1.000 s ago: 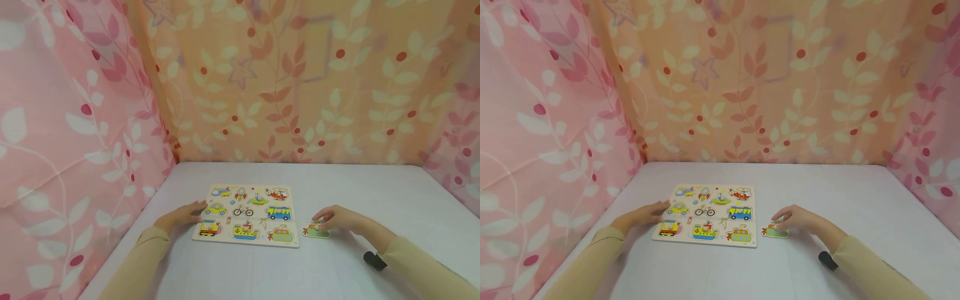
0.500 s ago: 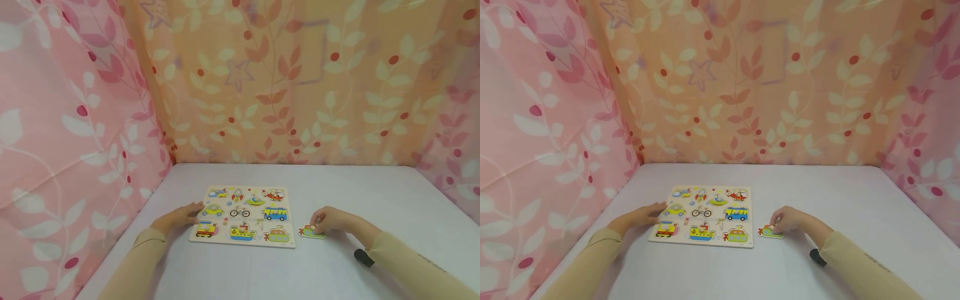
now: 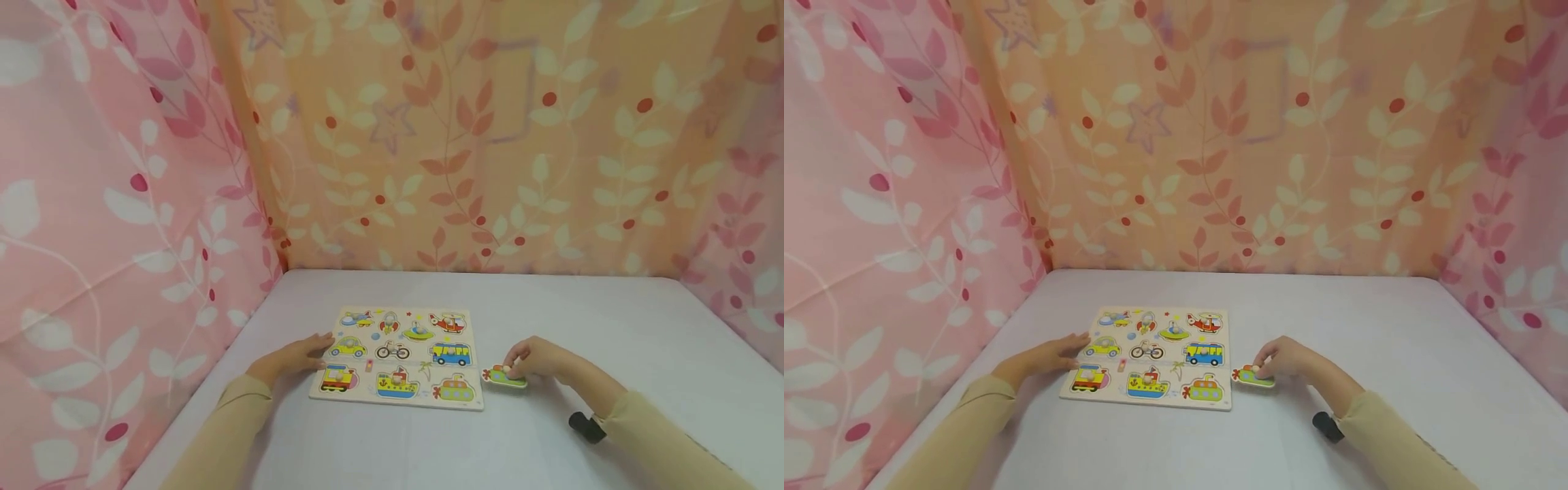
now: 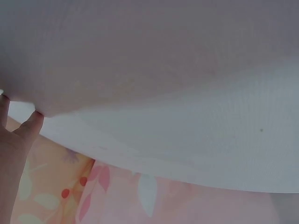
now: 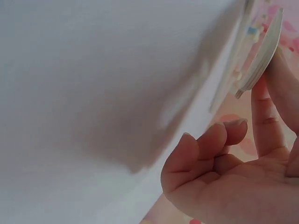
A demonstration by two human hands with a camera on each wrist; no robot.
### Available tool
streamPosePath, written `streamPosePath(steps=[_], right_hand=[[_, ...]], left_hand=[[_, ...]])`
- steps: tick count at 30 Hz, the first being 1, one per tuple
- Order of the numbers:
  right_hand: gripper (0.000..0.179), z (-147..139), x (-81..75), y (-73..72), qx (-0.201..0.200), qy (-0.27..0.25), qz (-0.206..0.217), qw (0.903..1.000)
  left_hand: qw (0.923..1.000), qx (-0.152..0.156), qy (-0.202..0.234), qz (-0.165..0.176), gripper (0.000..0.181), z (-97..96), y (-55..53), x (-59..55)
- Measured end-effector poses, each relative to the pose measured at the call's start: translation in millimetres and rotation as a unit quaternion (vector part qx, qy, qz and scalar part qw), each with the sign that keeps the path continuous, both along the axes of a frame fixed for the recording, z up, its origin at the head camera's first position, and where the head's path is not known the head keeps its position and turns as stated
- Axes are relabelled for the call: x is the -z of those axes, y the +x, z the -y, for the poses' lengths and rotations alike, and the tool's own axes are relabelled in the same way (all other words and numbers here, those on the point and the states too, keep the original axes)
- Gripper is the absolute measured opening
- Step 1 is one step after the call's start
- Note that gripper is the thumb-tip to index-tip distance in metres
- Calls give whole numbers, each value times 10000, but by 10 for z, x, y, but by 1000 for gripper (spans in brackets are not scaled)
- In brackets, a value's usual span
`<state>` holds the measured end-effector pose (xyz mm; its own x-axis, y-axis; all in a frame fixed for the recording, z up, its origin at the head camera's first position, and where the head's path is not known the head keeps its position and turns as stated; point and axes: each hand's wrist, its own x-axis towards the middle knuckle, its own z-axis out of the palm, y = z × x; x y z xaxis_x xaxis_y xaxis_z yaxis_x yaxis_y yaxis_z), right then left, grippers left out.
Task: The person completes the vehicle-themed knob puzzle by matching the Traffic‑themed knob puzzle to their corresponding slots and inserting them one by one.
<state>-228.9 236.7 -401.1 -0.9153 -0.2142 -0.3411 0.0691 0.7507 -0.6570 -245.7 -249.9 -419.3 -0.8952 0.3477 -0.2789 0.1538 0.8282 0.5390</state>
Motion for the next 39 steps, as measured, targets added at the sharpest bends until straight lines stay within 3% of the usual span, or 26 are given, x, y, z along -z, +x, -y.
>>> streamPosePath(steps=[13, 22, 33, 39], right_hand=[[13, 328, -160, 79, 30, -224, -261, 9994], [10, 632, -27, 210, 28, -472, -387, 9981], [9, 757, 90, 337, -20, -378, -267, 9989], [11, 824, 108, 375, -351, -211, -315, 9987]], left_hand=[[9996, 188, -202, -72, 63, -28, -27, -1], [9995, 121, -289, 47, 66, -28, 110, 15], [9992, 255, -304, -3, 64, -58, 162, -17], [9990, 226, -381, 10, 65, -55, 187, -10]])
